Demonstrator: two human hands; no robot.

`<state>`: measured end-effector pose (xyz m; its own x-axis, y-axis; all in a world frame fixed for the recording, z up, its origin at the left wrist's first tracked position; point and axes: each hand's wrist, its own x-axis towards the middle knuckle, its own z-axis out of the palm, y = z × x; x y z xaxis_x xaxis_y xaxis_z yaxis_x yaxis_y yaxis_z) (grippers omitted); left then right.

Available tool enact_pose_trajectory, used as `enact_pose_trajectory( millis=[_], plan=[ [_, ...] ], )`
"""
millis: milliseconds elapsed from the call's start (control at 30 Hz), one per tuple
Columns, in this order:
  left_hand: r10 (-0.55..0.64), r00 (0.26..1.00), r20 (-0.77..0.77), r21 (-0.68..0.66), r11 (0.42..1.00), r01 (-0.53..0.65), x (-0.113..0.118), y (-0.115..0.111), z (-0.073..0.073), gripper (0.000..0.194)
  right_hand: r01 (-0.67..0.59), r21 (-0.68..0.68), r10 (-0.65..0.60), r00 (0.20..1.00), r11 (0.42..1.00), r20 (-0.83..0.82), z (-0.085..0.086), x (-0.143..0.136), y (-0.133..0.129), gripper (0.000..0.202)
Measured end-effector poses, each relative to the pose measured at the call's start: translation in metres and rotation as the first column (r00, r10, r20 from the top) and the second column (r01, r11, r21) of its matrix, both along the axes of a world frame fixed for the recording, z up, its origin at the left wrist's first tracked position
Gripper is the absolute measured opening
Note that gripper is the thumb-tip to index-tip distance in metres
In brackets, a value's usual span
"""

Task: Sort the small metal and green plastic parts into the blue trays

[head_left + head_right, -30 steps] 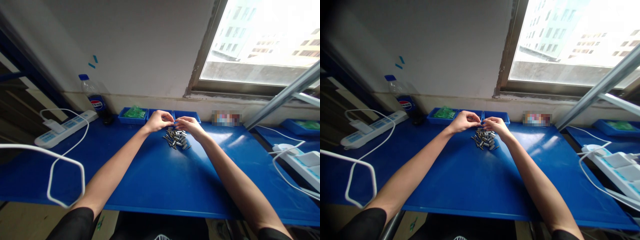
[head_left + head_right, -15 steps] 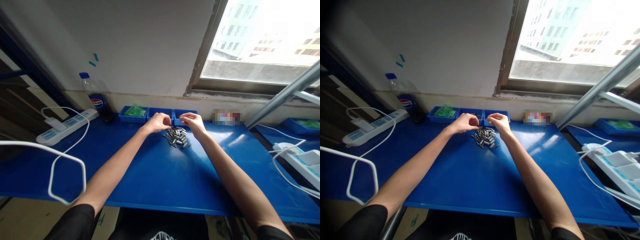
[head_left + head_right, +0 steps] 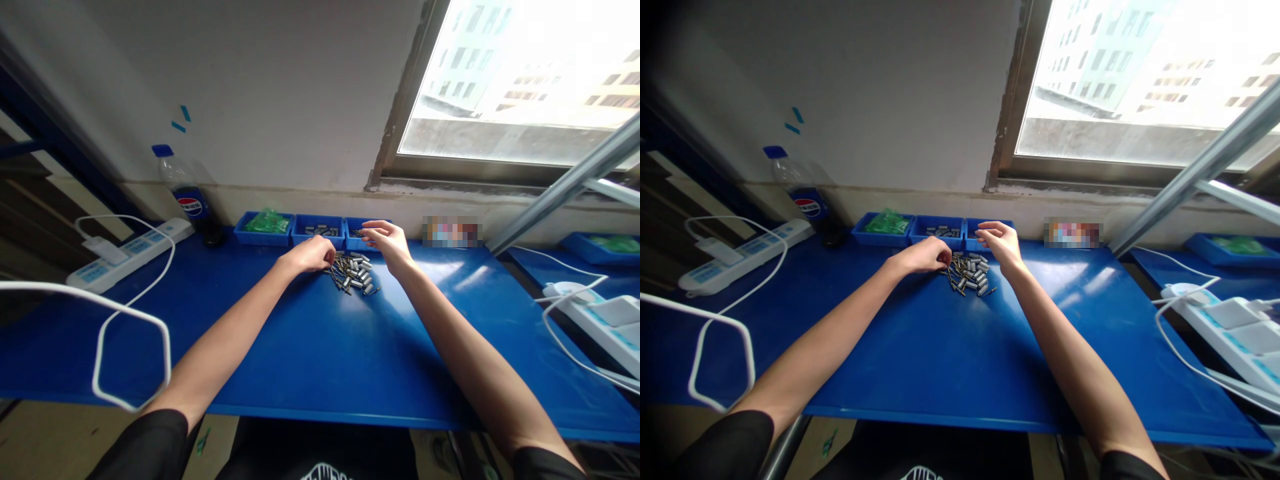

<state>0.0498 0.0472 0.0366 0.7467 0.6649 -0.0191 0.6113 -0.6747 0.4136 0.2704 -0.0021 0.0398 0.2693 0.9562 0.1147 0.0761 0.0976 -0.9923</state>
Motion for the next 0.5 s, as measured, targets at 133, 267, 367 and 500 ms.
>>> enact_pose_trajectory(
  millis=[133, 267, 367, 500],
  plan=[
    [-0.012, 1.000, 0.009, 0.016, 1.000, 0.012, -0.0004, 0.0004, -0.0015, 0.012, -0.002, -0.021, 0.001, 1.000, 1.000, -0.015, 0.0005, -0.0019, -0.0010, 0.031],
    [-0.032, 0.998, 0.049, -0.006, 0.999, 0.032, -0.0034, -0.0017, 0.0033, 0.012, -0.013, -0.025, 0.013, 1.000, 1.000, -0.012, -0.0023, -0.0014, -0.0002, 0.030],
    [-0.059, 0.996, 0.072, -0.012, 0.998, 0.060, -0.0041, -0.0038, 0.0074, 0.012, -0.028, -0.029, 0.028, 1.000, 0.999, -0.011, -0.0041, -0.0008, 0.0006, 0.029],
    [-0.117, 0.988, 0.105, -0.008, 0.993, 0.118, -0.0006, -0.0028, 0.0044, 0.016, -0.037, -0.039, 0.036, 0.999, 0.999, -0.009, -0.0053, -0.0001, 0.0021, 0.029]
  ],
)
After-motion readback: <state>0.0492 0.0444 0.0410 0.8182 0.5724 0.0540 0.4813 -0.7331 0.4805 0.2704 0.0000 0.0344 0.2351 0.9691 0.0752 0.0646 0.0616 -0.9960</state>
